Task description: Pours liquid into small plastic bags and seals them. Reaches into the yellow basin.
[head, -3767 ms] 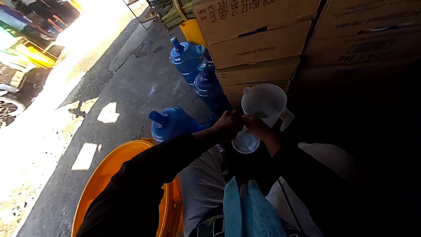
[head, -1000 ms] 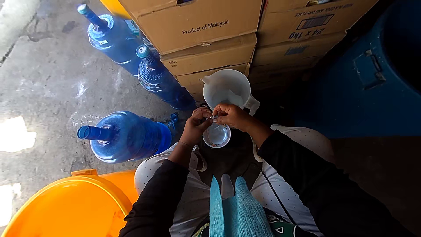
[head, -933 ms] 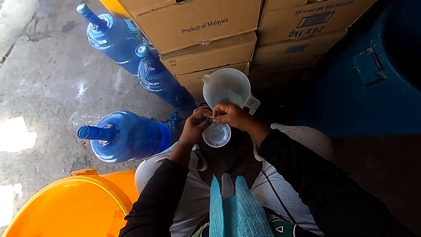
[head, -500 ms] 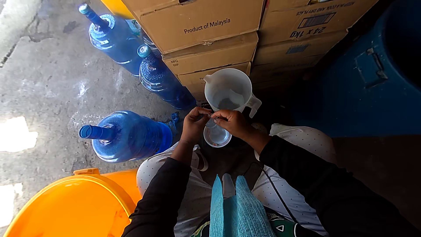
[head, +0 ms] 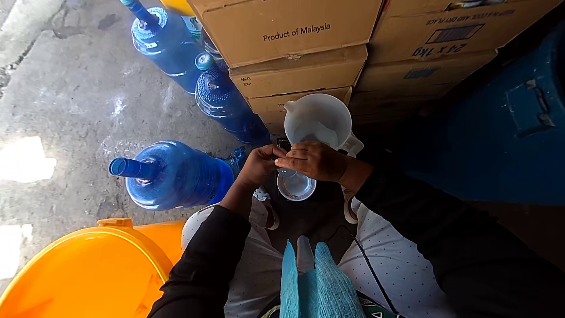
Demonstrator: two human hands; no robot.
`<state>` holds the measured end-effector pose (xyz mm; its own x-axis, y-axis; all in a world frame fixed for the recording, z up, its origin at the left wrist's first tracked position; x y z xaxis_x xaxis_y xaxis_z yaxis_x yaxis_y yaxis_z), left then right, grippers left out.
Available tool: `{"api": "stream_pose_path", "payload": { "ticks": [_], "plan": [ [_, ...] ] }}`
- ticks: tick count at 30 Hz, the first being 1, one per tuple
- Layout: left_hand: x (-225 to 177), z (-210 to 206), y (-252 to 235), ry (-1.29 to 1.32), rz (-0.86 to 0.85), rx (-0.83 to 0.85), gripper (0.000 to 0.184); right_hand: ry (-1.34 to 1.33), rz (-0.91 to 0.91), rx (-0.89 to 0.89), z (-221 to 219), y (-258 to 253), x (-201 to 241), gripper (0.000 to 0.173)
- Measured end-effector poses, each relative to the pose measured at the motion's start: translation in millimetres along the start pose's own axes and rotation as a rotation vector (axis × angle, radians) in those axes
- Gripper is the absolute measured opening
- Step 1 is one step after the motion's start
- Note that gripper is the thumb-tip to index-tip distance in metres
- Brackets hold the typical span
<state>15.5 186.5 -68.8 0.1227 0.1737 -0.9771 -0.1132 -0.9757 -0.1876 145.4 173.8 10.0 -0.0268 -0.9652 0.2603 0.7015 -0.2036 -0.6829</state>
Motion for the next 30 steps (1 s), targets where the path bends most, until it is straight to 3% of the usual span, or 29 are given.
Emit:
{"api": "stream_pose_path", "payload": {
  "ticks": [4,6,8,11,12,14,16,19,22,24,27,29,30],
  "plan": [
    [4,-3,2,0.011,0.042,-0.004,0.020,-0.022,-0.110,-0.023,-3,-4,-7,0.020],
    [5,-4,3,0.046,0.034,-0.025,0.020,-0.119,-0.317,-0.021,-5,-8,-20,0.027],
    [6,-5,3,0.111,-0.014,-0.062,0.020,-0.323,-0.689,-0.019,-10,-3,-41,0.038],
    [8,-7,3,0.139,-0.072,-0.099,0.017,-0.653,-1.397,0.015,-26,28,-62,0.059],
    [9,-7,3,0.142,-0.078,-0.107,0.016,-0.682,-1.525,0.031,-28,36,-61,0.061],
    [8,-8,3,0.125,-0.099,-0.111,0.016,-0.562,-1.431,0.102,-18,31,-57,0.054],
    [4,-7,4,0.084,-0.102,-0.106,0.016,-0.351,-1.113,0.230,-10,16,-50,0.048],
    [2,-8,5,-0.004,-0.080,-0.082,0.017,-0.160,-0.729,0.234,-9,7,-37,0.027],
    [-1,-10,3,-0.042,-0.078,-0.077,0.017,-0.070,-0.551,0.220,-6,2,-36,0.017],
    [-1,-10,3,-0.060,-0.090,-0.083,0.015,-0.061,-0.542,0.146,-4,2,-38,0.015],
    [-2,-8,2,-0.058,-0.116,-0.102,0.014,-0.139,-0.864,0.003,2,9,-56,0.018],
    [-1,-7,2,-0.055,-0.122,-0.104,0.014,-0.188,-1.032,0.028,5,14,-66,0.019],
    [-1,-7,3,-0.055,-0.120,-0.103,0.014,-0.212,-1.022,0.078,4,14,-67,0.021]
  ]
}}
Point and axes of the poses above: each hand's wrist, its own y-axis away from the middle knuckle, its own z-axis out of the back of the hand, x = y × z, the point moved 9 cm from there along -y, towards the middle knuckle, and after that the axes turned 10 degrees about -z, right-handed, at the moved point
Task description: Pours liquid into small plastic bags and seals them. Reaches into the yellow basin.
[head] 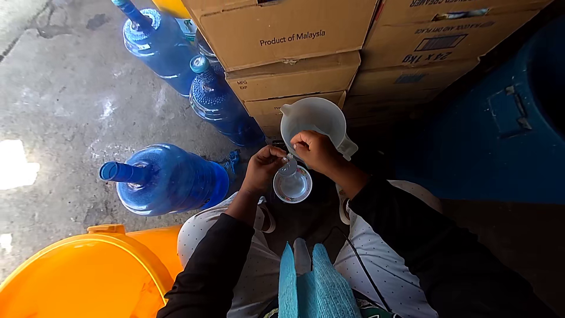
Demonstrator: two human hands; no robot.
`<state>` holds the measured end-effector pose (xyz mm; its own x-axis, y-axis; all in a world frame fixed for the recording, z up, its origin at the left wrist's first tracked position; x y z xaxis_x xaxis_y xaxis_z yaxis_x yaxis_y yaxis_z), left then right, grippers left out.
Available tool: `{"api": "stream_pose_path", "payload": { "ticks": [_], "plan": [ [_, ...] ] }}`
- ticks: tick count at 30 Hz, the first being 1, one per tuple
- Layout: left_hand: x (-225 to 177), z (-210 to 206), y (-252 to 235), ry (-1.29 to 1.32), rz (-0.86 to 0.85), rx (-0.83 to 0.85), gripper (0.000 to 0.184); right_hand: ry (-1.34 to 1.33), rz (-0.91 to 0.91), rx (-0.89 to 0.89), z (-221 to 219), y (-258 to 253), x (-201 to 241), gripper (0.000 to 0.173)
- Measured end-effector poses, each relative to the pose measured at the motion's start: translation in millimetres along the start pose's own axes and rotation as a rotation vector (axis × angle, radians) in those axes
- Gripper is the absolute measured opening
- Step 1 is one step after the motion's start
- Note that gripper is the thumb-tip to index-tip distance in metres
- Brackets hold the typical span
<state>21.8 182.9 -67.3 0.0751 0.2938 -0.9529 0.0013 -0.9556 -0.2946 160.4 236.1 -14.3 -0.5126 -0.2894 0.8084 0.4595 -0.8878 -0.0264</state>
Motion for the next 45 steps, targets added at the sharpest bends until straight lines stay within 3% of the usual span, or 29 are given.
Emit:
{"api": "stream_pose_path", "payload": {
  "ticks": [3,7,9,12,16,18,20,24,28,34,38,41,45],
  "plan": [
    [-1,2,-2,-0.009,-0.001,0.000,0.015,0.089,0.189,0.191,-12,7,11,0.040],
    [-1,-3,-1,-0.041,0.015,0.029,0.017,0.232,0.405,0.164,-19,11,21,0.017],
    [-1,-5,1,-0.041,0.032,0.036,0.016,0.298,0.380,0.237,-21,9,20,0.023],
    [-3,-8,2,-0.011,0.035,0.043,0.018,0.148,0.033,0.430,-23,4,9,0.026],
    [-8,-11,-1,-0.095,-0.061,0.118,0.014,-0.467,-0.681,0.406,-35,13,-30,0.019],
    [-16,-13,-4,-0.257,-0.175,0.201,0.011,-0.586,-0.833,0.385,-38,18,-37,0.019],
    [-27,-17,-5,-0.401,-0.323,0.268,0.009,-0.592,-0.865,0.370,-39,18,-37,0.020],
    [-40,-22,-3,-0.604,-0.502,0.282,0.009,-0.528,-0.798,0.373,-38,13,-35,0.017],
    [-47,-32,1,-0.702,-0.599,0.273,0.011,-0.459,-0.710,0.355,-31,8,-33,0.024],
    [-49,-36,4,-0.738,-0.627,0.190,0.008,-0.437,-0.557,0.253,-19,3,-20,0.029],
    [-46,-34,5,-0.732,-0.607,0.116,0.008,-0.537,-0.445,0.113,-9,1,-12,0.029],
    [-43,-30,7,-0.681,-0.570,0.077,0.007,-0.519,-0.351,0.125,-7,2,-4,0.028],
    [-23,-11,10,-0.296,-0.291,-0.067,0.004,-0.377,-0.248,0.228,-7,-1,6,0.028]
  ]
}}
Point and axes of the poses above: each hand's wrist, its own y-axis away from the middle knuckle, its own z-axis out of the back of the hand, x = y × z, the point moved 9 cm from there along -y, towards the middle knuckle, and after that the axes turned 10 degrees about -z, right-handed, at the moved point
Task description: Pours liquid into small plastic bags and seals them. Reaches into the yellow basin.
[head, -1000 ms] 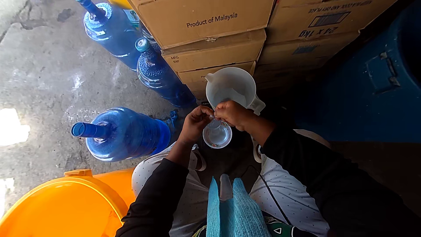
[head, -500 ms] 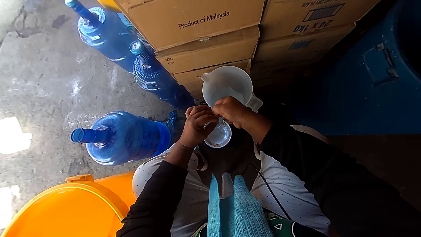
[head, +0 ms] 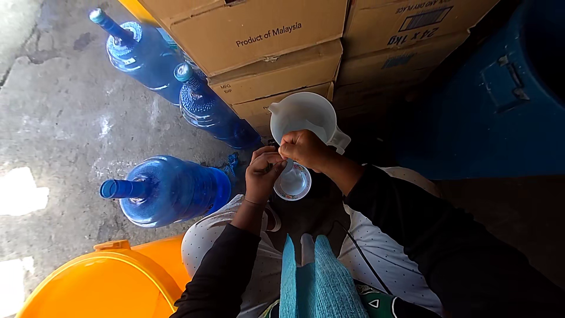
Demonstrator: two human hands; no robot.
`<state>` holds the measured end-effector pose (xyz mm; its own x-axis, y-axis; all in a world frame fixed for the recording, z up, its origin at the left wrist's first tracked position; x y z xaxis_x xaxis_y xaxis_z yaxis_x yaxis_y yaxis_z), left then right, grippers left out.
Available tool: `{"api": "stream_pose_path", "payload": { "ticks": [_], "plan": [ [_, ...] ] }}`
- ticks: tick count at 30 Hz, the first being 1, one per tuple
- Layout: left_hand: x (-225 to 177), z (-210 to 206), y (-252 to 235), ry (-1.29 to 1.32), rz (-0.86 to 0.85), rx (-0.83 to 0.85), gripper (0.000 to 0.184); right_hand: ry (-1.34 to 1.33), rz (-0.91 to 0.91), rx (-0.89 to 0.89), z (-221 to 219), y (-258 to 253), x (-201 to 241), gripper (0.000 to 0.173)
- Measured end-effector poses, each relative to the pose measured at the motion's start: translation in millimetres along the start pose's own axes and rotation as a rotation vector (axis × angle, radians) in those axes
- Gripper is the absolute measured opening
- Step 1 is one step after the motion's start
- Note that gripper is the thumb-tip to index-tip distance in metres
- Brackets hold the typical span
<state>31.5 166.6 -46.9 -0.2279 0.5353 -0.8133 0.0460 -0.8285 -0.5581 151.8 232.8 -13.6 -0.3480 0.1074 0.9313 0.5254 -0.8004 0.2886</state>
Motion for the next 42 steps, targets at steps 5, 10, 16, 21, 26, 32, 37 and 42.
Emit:
{"api": "stream_pose_path", "payload": {
  "ticks": [5,10,16,21,26,32,37,42],
  "plan": [
    [12,-2,7,0.183,0.209,-0.136,0.016,0.057,0.018,0.079,-9,4,6,0.027],
    [12,-3,12,0.070,0.210,-0.091,0.001,-0.253,-0.030,-0.058,-13,14,-6,0.028],
    [17,-7,15,0.202,0.350,-0.186,0.007,-0.169,-0.012,-0.061,-11,23,-11,0.019],
    [15,-2,13,0.224,0.367,-0.200,0.006,0.108,0.256,-0.148,-11,27,-7,0.027],
    [25,-12,15,0.473,0.462,-0.086,0.009,-0.196,0.264,-0.117,-19,25,-17,0.004],
    [32,-20,18,0.628,0.461,0.068,0.005,-0.421,0.078,0.074,-30,26,-23,0.013],
    [27,-19,19,0.428,0.373,0.160,0.009,-0.230,-0.008,-0.012,-31,32,-17,0.020],
    [21,-17,19,0.315,0.285,0.170,0.017,-0.068,-0.080,-0.108,-34,45,-5,0.019]
  ]
}}
Point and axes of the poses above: each hand's wrist, its own y-axis away from the middle knuckle, its own z-axis out of the back of the hand, x = y × z, the point moved 9 cm from there along -y, towards the middle knuckle, and after that the axes turned 10 degrees about -z, right-handed, at the moved point
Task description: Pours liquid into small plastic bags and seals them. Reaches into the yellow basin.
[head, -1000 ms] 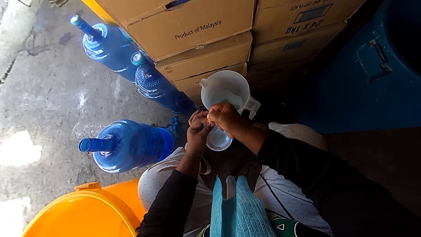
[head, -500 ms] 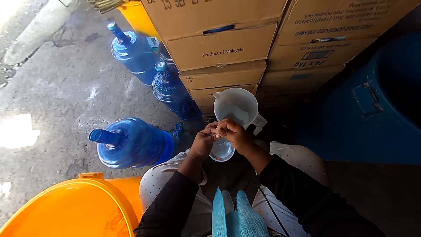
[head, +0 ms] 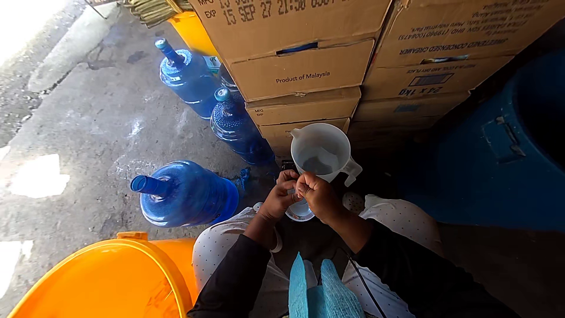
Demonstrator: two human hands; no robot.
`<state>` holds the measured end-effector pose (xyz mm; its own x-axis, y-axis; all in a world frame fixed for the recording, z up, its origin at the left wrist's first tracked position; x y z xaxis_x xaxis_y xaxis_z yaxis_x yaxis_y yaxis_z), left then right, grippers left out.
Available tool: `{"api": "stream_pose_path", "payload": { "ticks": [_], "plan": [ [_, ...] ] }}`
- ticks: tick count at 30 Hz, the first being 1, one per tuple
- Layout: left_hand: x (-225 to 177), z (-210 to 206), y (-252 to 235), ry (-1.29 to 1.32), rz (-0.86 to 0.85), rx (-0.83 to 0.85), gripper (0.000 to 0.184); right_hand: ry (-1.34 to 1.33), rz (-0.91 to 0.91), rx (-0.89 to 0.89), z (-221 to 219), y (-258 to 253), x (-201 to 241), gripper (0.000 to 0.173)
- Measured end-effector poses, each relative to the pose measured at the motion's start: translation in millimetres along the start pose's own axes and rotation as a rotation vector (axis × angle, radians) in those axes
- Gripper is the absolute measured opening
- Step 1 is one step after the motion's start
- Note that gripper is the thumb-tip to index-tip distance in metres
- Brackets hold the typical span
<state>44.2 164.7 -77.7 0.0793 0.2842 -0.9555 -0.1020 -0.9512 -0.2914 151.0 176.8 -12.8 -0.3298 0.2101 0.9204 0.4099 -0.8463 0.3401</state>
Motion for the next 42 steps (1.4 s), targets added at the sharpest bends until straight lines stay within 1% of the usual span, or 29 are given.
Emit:
{"api": "stream_pose_path", "payload": {
  "ticks": [2,4,6,7,9,10,11,12,14,16,17,19,20,22,23,24,26,27,28,30,31,32,33,35,38,40,41,42],
  "plan": [
    [-7,-11,4,-0.031,0.028,-0.007,0.015,0.050,0.040,-0.014,6,7,-4,0.020],
    [-22,-13,13,-0.073,0.074,-0.058,0.014,0.034,0.050,0.020,2,8,-5,0.021],
    [-35,-3,12,-0.054,0.077,-0.155,0.023,-0.014,0.087,0.011,-3,-5,8,0.018],
    [-34,1,13,0.004,0.072,-0.211,0.035,-0.044,0.093,-0.003,-7,-10,14,0.016],
    [-30,8,17,0.100,0.052,-0.292,0.076,-0.079,0.131,-0.020,-14,-18,34,0.014],
    [-32,13,19,0.119,0.030,-0.311,0.092,-0.081,0.171,-0.003,-22,-18,52,0.013],
    [-39,15,21,0.135,-0.002,-0.320,0.101,-0.078,0.224,0.030,-33,-14,73,0.013],
    [-49,17,22,0.148,-0.049,-0.333,0.103,-0.077,0.291,0.079,-45,-5,95,0.013],
    [-90,31,26,0.087,-0.182,-0.402,0.091,-0.101,0.486,0.232,-74,26,142,0.011],
    [-156,54,37,-0.119,-0.334,-0.504,0.068,-0.194,0.729,0.468,-96,69,180,0.012],
    [-193,65,42,-0.272,-0.446,-0.498,0.062,-0.213,0.842,0.591,-101,93,195,0.012],
    [-261,76,55,-0.635,-0.643,-0.357,0.051,-0.213,1.002,0.780,-100,139,216,0.013],
    [-288,76,65,-0.827,-0.672,-0.273,0.046,-0.198,1.041,0.833,-95,155,218,0.012],
    [-322,78,91,-1.154,-0.665,-0.119,0.042,-0.091,1.072,0.831,-80,165,206,0.014],
    [-331,83,106,-1.287,-0.660,-0.061,0.041,-0.009,1.062,0.802,-73,159,193,0.019],
    [-334,93,121,-1.384,-0.602,-0.011,0.042,0.057,1.020,0.769,-64,147,175,0.023],
    [-322,121,157,-1.487,-0.364,0.082,0.043,0.114,0.865,0.695,-42,115,130,0.028],
    [-310,140,178,-1.503,-0.202,0.126,0.044,0.116,0.760,0.666,-29,97,105,0.029],
    [-295,159,200,-1.475,-0.002,0.158,0.049,0.120,0.645,0.625,-13,81,79,0.028],
    [-258,197,249,-1.355,0.417,0.140,0.064,0.124,0.434,0.499,24,60,30,0.023],
    [-239,214,274,-1.291,0.582,0.106,0.067,0.118,0.341,0.425,41,56,10,0.021],
    [-218,228,297,-1.237,0.698,0.083,0.070,0.108,0.255,0.349,57,55,-7,0.022],
    [-197,239,317,-1.185,0.779,0.072,0.070,0.103,0.186,0.273,72,57,-20,0.024],
    [-151,258,350,-1.116,0.882,0.047,0.073,0.079,0.083,0.142,94,62,-38,0.026],
    [-89,282,381,-1.084,1.074,-0.010,0.078,0.051,0.008,0.020,113,71,-52,0.027],
    [-61,295,386,-1.111,1.136,-0.055,0.077,0.078,-0.022,-0.017,116,77,-56,0.027],
    [-52,299,385,-1.119,1.137,-0.078,0.076,0.092,-0.038,-0.031,116,80,-57,0.026],
    [-52,298,379,-1.099,1.147,-0.095,0.075,0.108,-0.050,-0.042,115,83,-58,0.026]
  ]
}}
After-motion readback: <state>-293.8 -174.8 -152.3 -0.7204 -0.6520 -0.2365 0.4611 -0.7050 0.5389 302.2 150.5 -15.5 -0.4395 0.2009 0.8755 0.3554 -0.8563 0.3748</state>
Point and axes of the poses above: each hand's wrist, its own y-axis away from the middle knuckle, its own z-axis out of the back of the hand, x = y × z, the point moved 9 cm from there along -y, towards the middle knuckle, and after that the axes turned 10 degrees about -z, right-handed, at the moved point
